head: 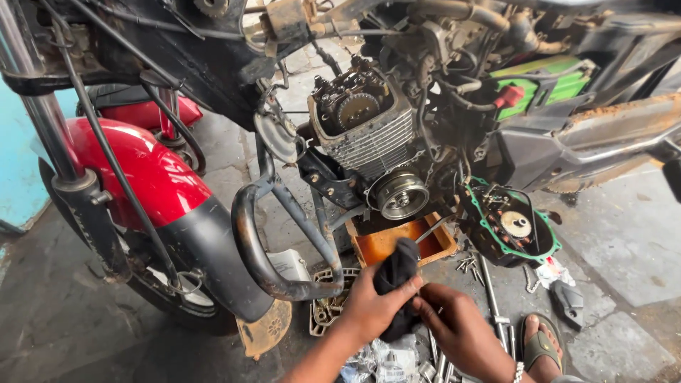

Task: Cleaning and assembling mechanical components of a disassembled motorcycle engine.

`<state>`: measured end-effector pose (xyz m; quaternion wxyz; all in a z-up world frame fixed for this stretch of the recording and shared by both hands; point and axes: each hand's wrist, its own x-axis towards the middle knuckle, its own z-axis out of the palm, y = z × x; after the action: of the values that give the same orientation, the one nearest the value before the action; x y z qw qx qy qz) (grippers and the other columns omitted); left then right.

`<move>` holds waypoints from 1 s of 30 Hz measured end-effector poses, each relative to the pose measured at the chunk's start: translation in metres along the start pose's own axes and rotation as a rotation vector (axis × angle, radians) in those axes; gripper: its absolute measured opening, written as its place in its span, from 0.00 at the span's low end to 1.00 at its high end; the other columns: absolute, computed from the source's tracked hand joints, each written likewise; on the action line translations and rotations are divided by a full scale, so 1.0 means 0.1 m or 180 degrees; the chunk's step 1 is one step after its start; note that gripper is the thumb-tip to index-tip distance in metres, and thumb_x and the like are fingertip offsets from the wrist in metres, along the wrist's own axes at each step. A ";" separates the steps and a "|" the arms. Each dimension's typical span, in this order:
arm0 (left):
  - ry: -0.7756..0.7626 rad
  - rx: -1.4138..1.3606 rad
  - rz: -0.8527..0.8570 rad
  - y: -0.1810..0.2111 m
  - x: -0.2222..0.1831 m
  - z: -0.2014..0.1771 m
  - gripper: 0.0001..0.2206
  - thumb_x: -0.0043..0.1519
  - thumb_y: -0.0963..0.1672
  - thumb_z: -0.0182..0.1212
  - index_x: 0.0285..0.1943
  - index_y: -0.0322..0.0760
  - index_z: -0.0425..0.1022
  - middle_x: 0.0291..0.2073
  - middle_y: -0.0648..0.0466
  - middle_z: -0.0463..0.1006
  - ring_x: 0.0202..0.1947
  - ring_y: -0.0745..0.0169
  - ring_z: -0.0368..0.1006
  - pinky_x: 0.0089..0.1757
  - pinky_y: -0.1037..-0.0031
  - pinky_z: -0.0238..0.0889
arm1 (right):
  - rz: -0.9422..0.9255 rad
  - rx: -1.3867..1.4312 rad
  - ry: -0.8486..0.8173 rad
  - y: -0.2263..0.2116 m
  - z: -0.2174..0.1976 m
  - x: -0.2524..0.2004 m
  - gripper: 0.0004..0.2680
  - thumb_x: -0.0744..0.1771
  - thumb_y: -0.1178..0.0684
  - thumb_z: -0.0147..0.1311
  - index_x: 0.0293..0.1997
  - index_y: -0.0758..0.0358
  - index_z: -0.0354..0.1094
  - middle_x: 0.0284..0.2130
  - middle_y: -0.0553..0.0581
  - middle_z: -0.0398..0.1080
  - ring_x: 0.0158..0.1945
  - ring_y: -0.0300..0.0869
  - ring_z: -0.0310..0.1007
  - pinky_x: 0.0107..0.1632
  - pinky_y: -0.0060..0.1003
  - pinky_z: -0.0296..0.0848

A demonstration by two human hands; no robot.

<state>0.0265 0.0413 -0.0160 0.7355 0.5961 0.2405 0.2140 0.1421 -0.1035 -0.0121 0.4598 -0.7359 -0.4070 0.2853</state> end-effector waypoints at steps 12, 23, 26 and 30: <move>0.0132 0.0749 -0.0316 -1.49 0.31 -0.36 0.29 0.73 0.57 0.49 0.40 0.22 0.64 0.33 0.51 0.67 0.36 0.60 0.63 0.41 0.66 0.59 | 0.0354 -0.0056 0.0174 -0.03 -0.24 0.09 0.13 0.68 0.47 0.52 0.41 0.69 0.72 0.28 0.56 0.75 0.34 0.37 0.71 0.39 0.36 0.72; -0.0263 -0.0195 0.0407 -0.23 -0.21 0.10 0.08 0.64 0.43 0.61 0.49 0.34 0.76 0.41 0.54 0.81 0.45 0.68 0.74 0.48 0.74 0.67 | -0.0169 0.0432 0.0808 0.24 0.22 0.05 0.11 0.69 0.51 0.51 0.49 0.69 0.72 0.42 0.54 0.75 0.43 0.37 0.76 0.45 0.33 0.73; 0.0112 0.0000 0.0787 -0.16 -0.26 0.14 0.11 0.68 0.44 0.57 0.43 0.28 0.81 0.37 0.52 0.83 0.42 0.67 0.76 0.46 0.74 0.67 | -0.0151 0.0585 0.0840 0.20 0.31 0.00 0.10 0.69 0.52 0.53 0.50 0.70 0.72 0.44 0.55 0.76 0.45 0.38 0.75 0.47 0.33 0.72; 0.0873 0.0686 0.1553 0.20 -0.40 0.11 0.10 0.66 0.44 0.59 0.42 0.31 0.83 0.38 0.49 0.83 0.43 0.59 0.78 0.46 0.71 0.68 | 0.0304 0.1371 0.0364 0.87 0.46 0.09 0.15 0.65 0.55 0.57 0.57 0.64 0.68 0.47 0.58 0.78 0.52 0.39 0.75 0.54 0.34 0.71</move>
<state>0.0011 0.0124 0.0099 0.5555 0.6764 0.2086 0.4362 0.1391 -0.0966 -0.1109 0.6146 -0.6541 -0.2747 0.3449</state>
